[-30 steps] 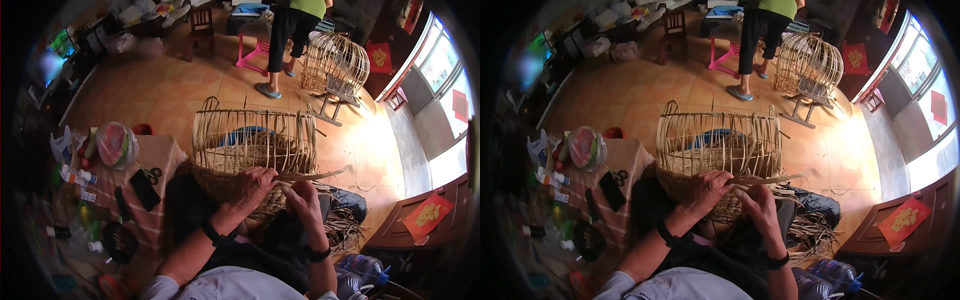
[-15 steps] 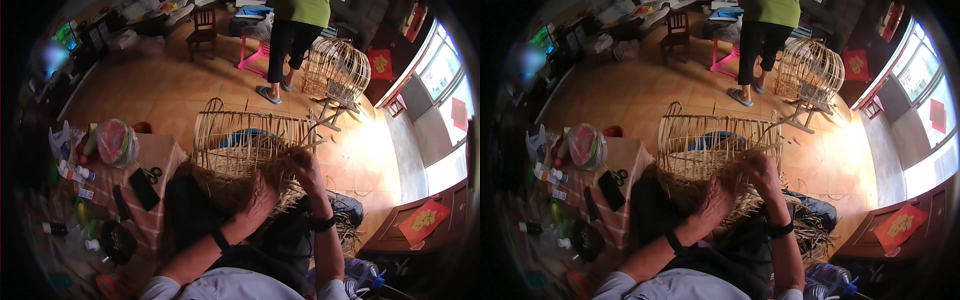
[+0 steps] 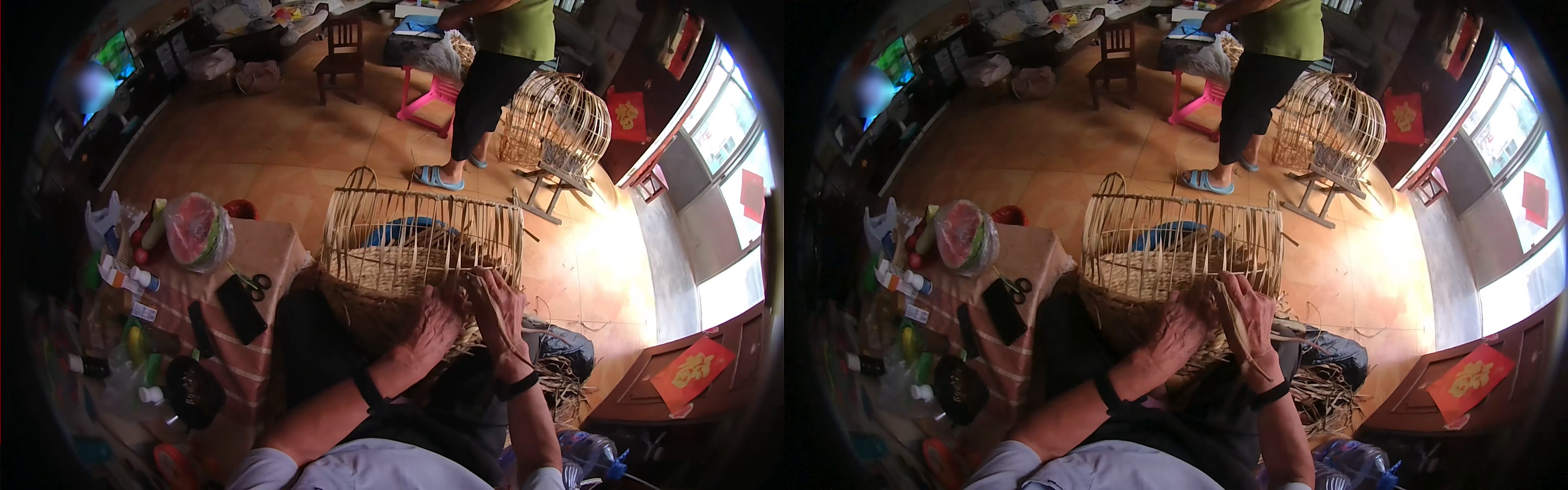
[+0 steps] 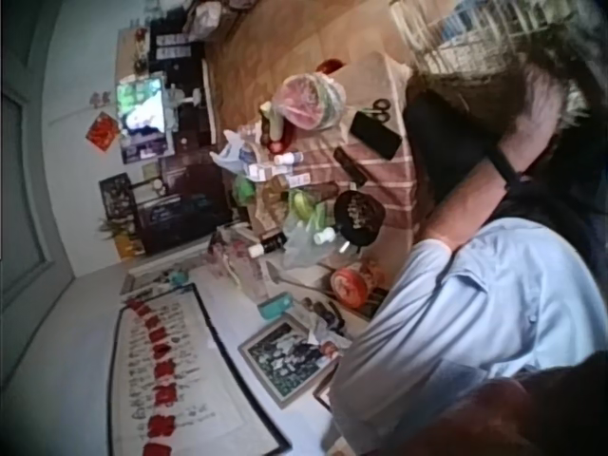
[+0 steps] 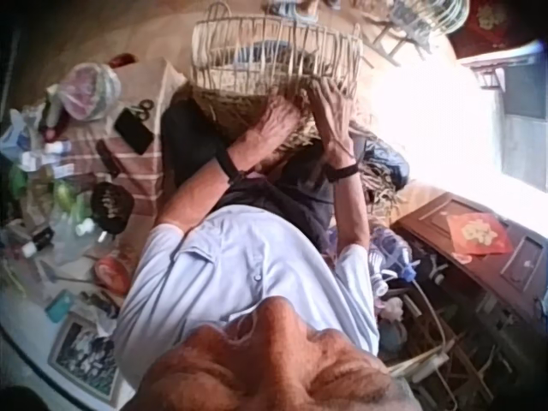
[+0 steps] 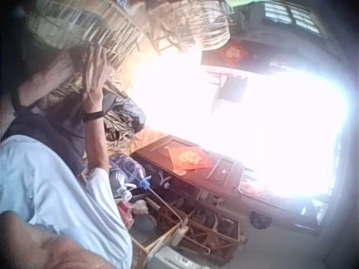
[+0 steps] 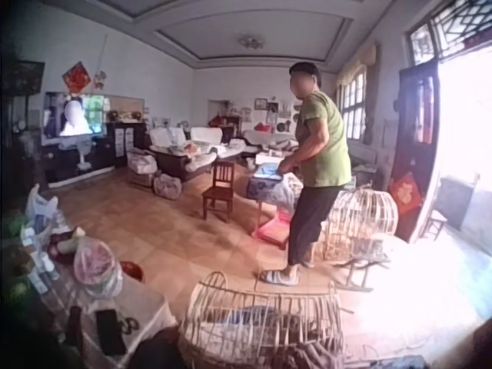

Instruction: Weaving a large bamboo basket using long strips of bamboo.

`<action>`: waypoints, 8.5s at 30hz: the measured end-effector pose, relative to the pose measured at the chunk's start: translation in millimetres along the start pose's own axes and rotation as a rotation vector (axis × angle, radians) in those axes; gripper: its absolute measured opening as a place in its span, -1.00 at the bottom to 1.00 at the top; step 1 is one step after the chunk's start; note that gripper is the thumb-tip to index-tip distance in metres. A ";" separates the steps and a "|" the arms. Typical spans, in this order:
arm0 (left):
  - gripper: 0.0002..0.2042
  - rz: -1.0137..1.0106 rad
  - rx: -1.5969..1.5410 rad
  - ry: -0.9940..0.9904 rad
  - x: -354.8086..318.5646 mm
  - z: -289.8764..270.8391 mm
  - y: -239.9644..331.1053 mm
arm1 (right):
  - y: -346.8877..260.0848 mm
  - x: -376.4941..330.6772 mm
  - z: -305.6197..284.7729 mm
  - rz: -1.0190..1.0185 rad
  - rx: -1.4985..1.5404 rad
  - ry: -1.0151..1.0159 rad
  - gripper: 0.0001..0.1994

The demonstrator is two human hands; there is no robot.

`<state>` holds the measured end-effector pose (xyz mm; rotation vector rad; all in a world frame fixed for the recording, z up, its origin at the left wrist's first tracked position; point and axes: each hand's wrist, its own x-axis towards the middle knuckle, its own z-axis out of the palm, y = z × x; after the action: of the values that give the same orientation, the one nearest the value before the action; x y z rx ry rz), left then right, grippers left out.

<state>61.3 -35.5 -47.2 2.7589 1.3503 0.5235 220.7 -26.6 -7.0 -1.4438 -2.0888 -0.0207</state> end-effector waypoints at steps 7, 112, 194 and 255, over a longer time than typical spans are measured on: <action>-0.73 0.038 0.222 -0.134 -1.3 8.6 -0.1 | -5.2 -8.2 -6.9 -0.037 -0.135 -0.036 -0.52; -0.63 -0.145 -0.664 -0.030 -45.6 -60.1 -89.7 | -54.1 4.9 -5.0 -0.058 0.274 -0.146 -0.86; -0.71 -0.475 -1.058 -0.012 -46.3 -57.7 -111.1 | 169.0 -321.8 -120.3 0.964 0.148 0.459 -0.88; -0.85 -0.194 -0.962 0.141 -41.5 -42.1 -98.7 | -75.6 18.9 -16.7 -0.135 0.081 -0.200 -0.77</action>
<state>-50.6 -11.1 -36.0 1.8189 0.9758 1.0255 159.1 -47.1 39.1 -1.3008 -2.3181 0.1598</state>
